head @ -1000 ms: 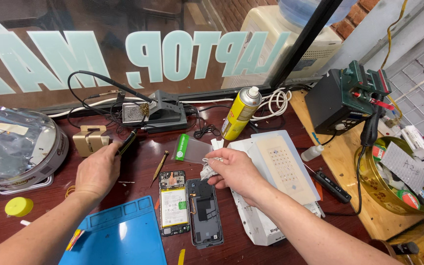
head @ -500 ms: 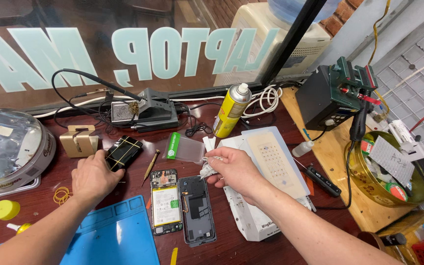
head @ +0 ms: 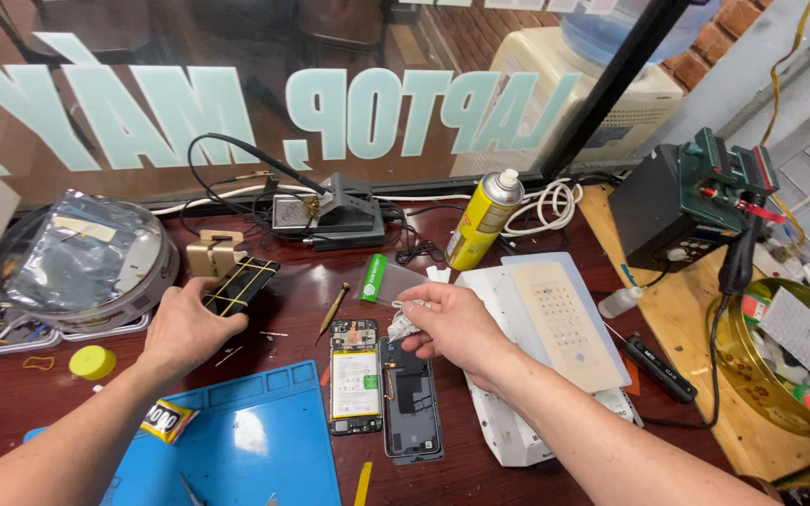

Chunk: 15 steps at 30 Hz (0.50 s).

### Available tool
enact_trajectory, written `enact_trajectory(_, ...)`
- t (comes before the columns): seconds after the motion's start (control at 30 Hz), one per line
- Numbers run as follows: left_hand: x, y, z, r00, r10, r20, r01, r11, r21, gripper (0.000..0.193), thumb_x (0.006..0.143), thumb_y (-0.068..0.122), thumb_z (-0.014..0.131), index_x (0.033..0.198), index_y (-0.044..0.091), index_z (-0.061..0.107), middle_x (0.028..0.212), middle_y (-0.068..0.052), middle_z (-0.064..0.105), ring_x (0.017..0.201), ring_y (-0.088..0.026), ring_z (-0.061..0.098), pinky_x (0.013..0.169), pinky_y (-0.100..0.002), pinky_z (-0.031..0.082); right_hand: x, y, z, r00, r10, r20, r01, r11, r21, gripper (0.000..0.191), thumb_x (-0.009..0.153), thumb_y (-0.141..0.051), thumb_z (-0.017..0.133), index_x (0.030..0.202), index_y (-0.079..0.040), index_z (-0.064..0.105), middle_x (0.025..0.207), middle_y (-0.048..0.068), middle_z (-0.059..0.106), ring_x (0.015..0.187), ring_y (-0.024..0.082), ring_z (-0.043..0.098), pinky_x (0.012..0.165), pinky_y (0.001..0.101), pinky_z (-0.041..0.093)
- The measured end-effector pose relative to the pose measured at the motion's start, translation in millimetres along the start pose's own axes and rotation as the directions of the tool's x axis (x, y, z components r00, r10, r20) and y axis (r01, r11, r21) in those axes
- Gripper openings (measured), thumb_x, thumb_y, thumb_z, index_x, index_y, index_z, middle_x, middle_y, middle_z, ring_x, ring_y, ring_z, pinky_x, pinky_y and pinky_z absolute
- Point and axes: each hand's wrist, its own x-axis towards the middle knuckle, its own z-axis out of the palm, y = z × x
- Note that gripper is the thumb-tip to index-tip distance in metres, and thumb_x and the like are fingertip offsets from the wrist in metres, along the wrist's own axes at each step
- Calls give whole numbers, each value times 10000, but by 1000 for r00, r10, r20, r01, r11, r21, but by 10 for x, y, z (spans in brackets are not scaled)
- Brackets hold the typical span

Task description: The person removes rubber bands from a smartphone, wipes the screen with a cloth, and then uses a plastic spudger to pry and remove the motherboard from the phone's chassis. The motherboard is then cleaned with a cotton swab.

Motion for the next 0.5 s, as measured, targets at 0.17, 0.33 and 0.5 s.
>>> enact_trajectory(0.17,-449,-342,-268,986,51,-159,-71,989,-126,784,695,420,797,1383,88,622,1268,-210,640,1198,-365,628,1051,-463,500,14,-25,378,996,11,89,-8,999,-32,314,980,-190,596,1267,-89,676,986,34,756,744,105,688,622,256,548)
enact_trajectory(0.33,-888,-961,-539,858,-203,-471,133,975,-178,764,745,434,786,1382,55,601,1285,-246,595,1204,-399,581,1022,-513,479,99,-145,869,981,-10,196,21,998,-54,318,980,-199,594,1264,-78,669,997,35,751,752,112,700,614,248,550)
enact_trajectory(0.5,-753,-1541,-878,778,-437,-451,456,887,-73,842,765,452,844,1417,10,548,1313,-331,559,1231,-499,537,1030,-577,456,64,-258,1093,976,-27,216,50,994,-99,321,983,-212,592,1261,-73,670,1007,49,757,765,110,716,616,240,555)
